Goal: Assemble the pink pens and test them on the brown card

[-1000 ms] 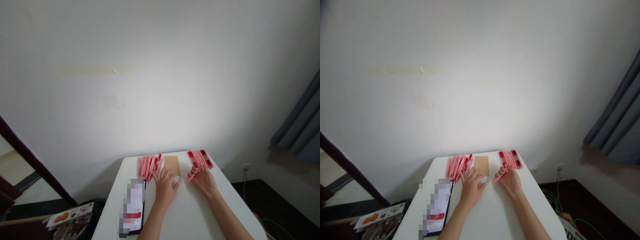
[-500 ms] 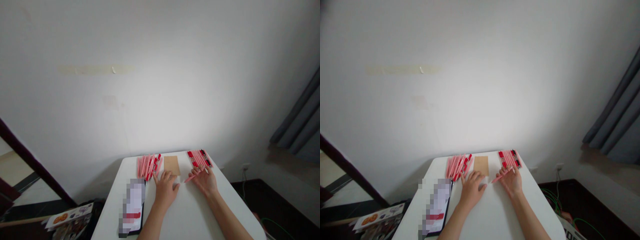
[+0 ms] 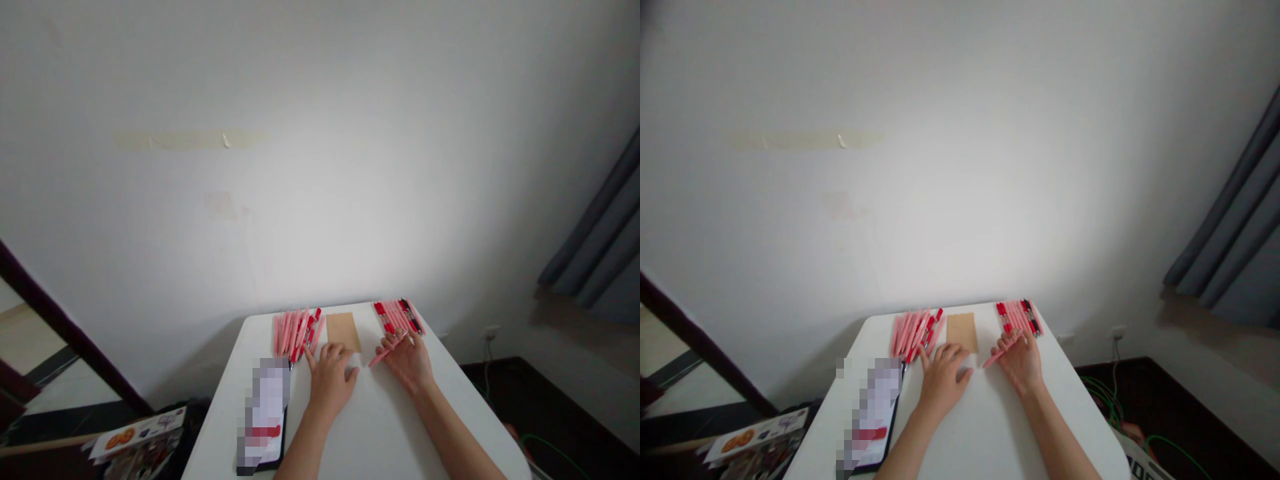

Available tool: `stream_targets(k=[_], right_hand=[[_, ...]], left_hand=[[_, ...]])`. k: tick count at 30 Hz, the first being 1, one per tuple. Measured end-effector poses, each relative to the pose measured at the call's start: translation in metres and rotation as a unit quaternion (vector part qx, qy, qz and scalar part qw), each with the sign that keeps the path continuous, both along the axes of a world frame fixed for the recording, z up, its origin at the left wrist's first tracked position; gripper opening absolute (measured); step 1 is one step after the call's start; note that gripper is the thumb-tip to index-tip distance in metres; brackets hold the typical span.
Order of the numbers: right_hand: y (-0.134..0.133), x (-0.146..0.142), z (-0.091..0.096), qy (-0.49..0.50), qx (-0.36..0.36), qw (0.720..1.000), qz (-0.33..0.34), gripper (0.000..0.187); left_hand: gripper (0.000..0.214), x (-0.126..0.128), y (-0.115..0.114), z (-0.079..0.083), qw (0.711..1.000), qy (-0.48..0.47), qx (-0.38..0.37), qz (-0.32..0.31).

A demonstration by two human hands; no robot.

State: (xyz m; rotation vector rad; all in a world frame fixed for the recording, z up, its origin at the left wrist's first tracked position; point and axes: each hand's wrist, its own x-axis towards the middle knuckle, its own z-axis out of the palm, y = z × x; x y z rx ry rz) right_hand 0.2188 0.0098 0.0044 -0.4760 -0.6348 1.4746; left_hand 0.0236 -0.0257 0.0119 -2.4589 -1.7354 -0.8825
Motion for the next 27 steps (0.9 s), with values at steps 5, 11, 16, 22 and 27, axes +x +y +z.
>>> stream_targets(k=[5, 11, 16, 22, 27], right_hand=[[-0.003, -0.002, 0.006, -0.044, 0.003, 0.999, -0.017, 0.042], [0.0, 0.001, -0.001, -0.074, 0.022, 0.996, -0.047, 0.038], [0.004, 0.003, -0.006, -0.044, 0.014, 0.998, -0.04, 0.036], [0.005, 0.004, -0.008, -0.038, 0.003, 0.999, -0.039, 0.032], [0.005, 0.001, -0.01, -0.045, 0.002, 0.997, -0.062, 0.022]], left_hand=[[0.026, 0.0, -0.001, 0.002, 1.0, -0.007, -0.002, -0.004], [0.025, 0.0, 0.0, 0.004, 1.0, -0.01, -0.01, -0.002], [0.025, 0.0, 0.0, 0.003, 1.0, -0.014, 0.001, 0.008], [0.021, -0.004, 0.004, -0.004, 0.998, -0.016, 0.019, 0.057], [0.023, -0.007, 0.006, -0.007, 0.996, -0.01, 0.028, 0.086]])
